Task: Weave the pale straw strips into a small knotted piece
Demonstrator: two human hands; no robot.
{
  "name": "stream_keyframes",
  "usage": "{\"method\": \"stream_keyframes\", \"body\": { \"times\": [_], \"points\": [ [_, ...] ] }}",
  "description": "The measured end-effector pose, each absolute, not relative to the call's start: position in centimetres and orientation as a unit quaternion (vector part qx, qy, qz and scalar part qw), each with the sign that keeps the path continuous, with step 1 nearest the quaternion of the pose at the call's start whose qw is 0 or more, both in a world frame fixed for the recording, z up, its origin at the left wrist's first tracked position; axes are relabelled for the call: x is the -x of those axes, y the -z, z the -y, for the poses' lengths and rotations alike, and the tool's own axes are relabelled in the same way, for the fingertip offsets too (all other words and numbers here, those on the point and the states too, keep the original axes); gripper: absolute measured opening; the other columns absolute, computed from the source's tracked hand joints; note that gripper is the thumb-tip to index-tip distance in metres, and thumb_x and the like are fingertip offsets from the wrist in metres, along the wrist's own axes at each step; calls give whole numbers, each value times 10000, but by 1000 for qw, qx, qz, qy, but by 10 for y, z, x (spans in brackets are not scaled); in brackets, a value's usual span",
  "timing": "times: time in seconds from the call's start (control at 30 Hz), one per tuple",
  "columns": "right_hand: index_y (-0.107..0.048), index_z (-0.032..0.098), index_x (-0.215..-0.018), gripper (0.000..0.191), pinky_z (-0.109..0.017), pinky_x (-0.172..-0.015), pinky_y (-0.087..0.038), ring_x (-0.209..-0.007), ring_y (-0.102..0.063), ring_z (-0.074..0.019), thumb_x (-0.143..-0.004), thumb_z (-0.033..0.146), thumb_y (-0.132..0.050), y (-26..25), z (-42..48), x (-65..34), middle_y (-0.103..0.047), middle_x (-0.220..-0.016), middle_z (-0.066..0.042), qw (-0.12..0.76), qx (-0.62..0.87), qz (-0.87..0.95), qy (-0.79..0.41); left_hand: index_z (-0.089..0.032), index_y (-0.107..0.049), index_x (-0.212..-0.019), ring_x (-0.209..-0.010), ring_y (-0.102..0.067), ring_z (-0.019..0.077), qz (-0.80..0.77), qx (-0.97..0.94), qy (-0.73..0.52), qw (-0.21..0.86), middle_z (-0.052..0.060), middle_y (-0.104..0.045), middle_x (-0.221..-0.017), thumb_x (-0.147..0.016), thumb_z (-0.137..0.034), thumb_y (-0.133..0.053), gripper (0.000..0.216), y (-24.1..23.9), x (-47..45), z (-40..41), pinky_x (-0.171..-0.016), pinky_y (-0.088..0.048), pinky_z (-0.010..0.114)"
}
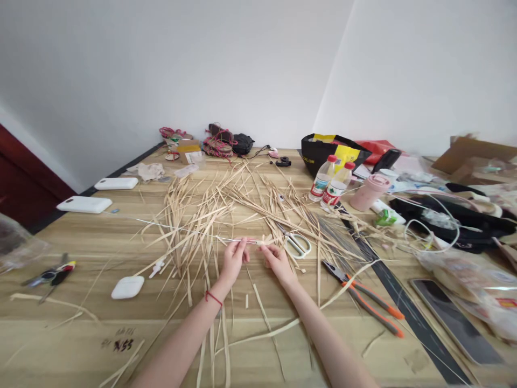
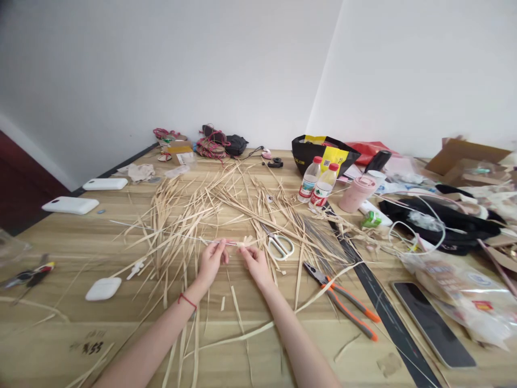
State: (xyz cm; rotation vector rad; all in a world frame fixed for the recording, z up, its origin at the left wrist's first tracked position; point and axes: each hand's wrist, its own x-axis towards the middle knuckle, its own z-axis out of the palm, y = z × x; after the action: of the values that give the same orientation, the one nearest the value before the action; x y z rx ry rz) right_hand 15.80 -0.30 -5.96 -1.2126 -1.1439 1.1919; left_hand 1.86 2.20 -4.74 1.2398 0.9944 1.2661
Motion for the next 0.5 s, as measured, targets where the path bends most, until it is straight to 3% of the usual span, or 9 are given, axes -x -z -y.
{"method": "stream_keyframes", "body": {
  "times": [0.23,0.5],
  "points": [
    [-644,159,-779,433,-226,-455,-298,-495,-410,-118,-728,567,-509,54,6,-159,-453,-486,24,512,512,513,-461,-130,-592,-831,-328,-391,38,-435,-484,-540,534,44,-649,-678,-755,-473,-528,356,44,-19,-23,-334,-266,179],
    [-637,169,-791,355,-261,-619,-386,-658,-522,-161,-777,494,-496,53,9,-160,-589,-681,-15,508,496,555,-433,-125,-590,-829,-319,-398,50,-434,-475,-546,536,3,-597,-526,-754,-477,-529,365,46,-19,-24,-342,-263,181]
  ]
}}
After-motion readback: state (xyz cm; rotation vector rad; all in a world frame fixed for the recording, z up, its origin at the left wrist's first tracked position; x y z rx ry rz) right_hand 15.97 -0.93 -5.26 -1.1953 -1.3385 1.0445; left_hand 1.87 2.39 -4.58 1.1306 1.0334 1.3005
